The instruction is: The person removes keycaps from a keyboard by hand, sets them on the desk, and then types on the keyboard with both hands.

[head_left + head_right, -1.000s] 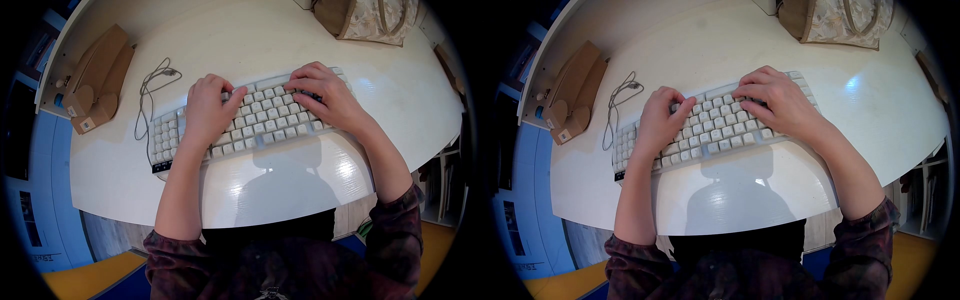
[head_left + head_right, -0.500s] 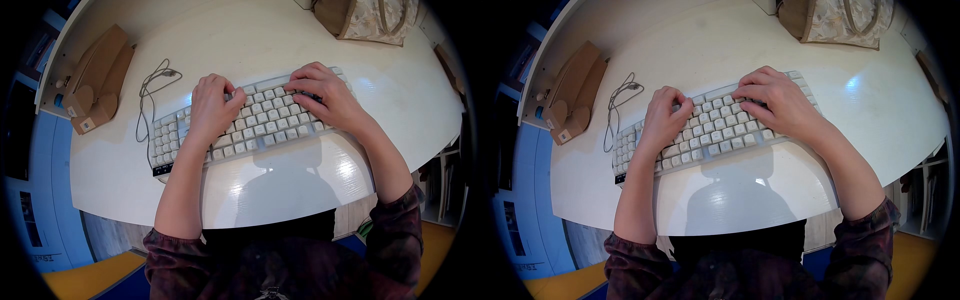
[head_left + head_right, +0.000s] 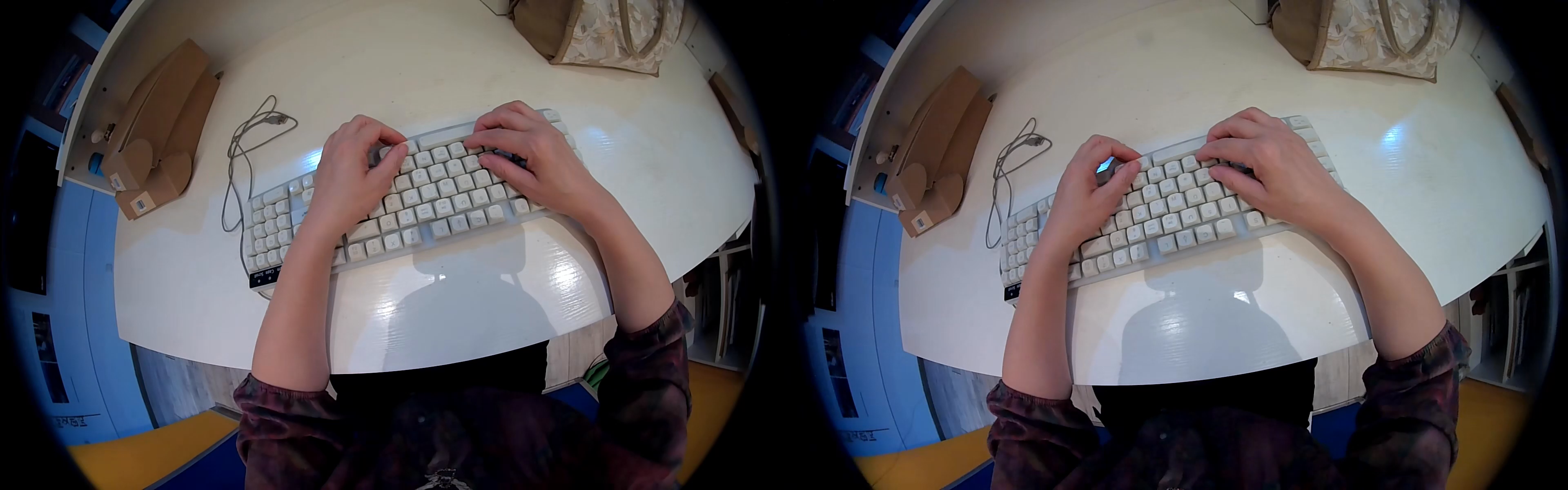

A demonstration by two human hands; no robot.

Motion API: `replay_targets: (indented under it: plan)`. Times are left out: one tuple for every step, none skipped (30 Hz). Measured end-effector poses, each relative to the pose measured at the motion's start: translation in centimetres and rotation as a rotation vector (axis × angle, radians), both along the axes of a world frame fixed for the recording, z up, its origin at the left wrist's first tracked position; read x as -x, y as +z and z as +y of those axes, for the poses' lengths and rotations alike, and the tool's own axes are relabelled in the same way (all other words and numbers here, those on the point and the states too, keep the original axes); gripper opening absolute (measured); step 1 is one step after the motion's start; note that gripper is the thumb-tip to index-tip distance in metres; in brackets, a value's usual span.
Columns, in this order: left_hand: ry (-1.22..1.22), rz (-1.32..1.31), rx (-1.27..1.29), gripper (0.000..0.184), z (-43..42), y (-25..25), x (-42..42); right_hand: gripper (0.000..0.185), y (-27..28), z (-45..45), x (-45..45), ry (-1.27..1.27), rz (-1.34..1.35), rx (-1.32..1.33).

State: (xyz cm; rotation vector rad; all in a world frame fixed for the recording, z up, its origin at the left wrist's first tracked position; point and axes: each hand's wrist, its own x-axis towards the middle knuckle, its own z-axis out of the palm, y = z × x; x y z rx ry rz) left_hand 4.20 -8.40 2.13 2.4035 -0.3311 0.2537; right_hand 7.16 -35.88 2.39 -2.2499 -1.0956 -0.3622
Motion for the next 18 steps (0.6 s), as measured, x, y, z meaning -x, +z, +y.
replay_targets:
  plan:
    - [0.009, 0.030, 0.011, 0.018, -0.26, 0.19, 0.07, 0.022, 0.02, -0.20, 0.00, 0.000, -0.003, 0.000]
    - [0.018, 0.059, 0.023, 0.019, -0.38, 0.40, 0.16, 0.022, 0.01, -0.20, -0.02, 0.000, -0.006, -0.001]
    - [0.026, 0.089, 0.034, 0.019, -0.44, 0.52, 0.21, 0.022, 0.03, -0.19, -0.02, 0.001, -0.004, -0.001]
    - [0.023, 0.096, 0.047, 0.020, -0.41, 0.45, 0.16, 0.022, 0.05, -0.16, -0.01, 0.001, -0.001, -0.001]
    - [0.019, 0.103, 0.059, 0.022, -0.37, 0.33, 0.09, 0.022, 0.07, -0.15, -0.01, 0.002, 0.001, -0.001]
    - [0.015, 0.110, 0.072, 0.023, -0.35, 0.27, 0.05, 0.022, 0.08, -0.15, -0.02, 0.003, -0.001, -0.003]
    - [0.001, 0.109, 0.051, 0.025, -0.36, 0.44, 0.20, 0.022, 0.09, -0.16, -0.04, 0.004, -0.003, -0.004]
    - [-0.014, 0.108, 0.030, 0.027, -0.31, 0.74, 0.45, 0.022, 0.06, -0.07, -0.07, 0.005, -0.005, -0.006]
    - [-0.028, 0.106, 0.009, 0.028, -0.31, 0.94, 0.61, 0.022, 0.04, -0.07, -0.07, 0.005, -0.005, -0.009]
    - [-0.035, 0.104, -0.002, 0.030, -0.23, 0.92, 0.61, 0.022, 0.00, -0.06, -0.07, 0.005, -0.005, -0.012]
    - [-0.043, 0.101, -0.012, 0.031, -0.07, 0.86, 0.57, 0.022, -0.02, -0.03, -0.09, 0.004, -0.004, -0.014]
    - [-0.050, 0.099, -0.023, 0.033, -0.03, 0.84, 0.55, 0.022, 0.00, -0.02, -0.08, 0.004, -0.005, -0.015]
    - [-0.048, 0.090, -0.042, 0.033, -0.05, 0.85, 0.57, 0.021, 0.02, 0.02, -0.06, 0.003, -0.006, -0.015]
    - [-0.046, 0.082, -0.062, 0.034, -0.08, 0.85, 0.60, 0.021, 0.04, 0.02, -0.04, 0.003, -0.007, -0.015]
    - [-0.044, 0.073, -0.082, 0.034, -0.13, 0.85, 0.64, 0.021, 0.02, -0.02, -0.01, 0.005, -0.009, -0.017]
    - [-0.044, 0.075, -0.082, 0.034, -0.14, 0.87, 0.65, 0.021, -0.01, -0.04, -0.05, 0.008, -0.010, -0.020]
    - [-0.044, 0.077, -0.081, 0.034, -0.15, 0.89, 0.65, 0.021, -0.02, -0.04, -0.07, 0.011, -0.011, -0.022]
    - [-0.044, 0.079, -0.080, 0.034, -0.10, 0.90, 0.63, 0.021, -0.04, 0.02, -0.08, 0.011, -0.010, -0.022]
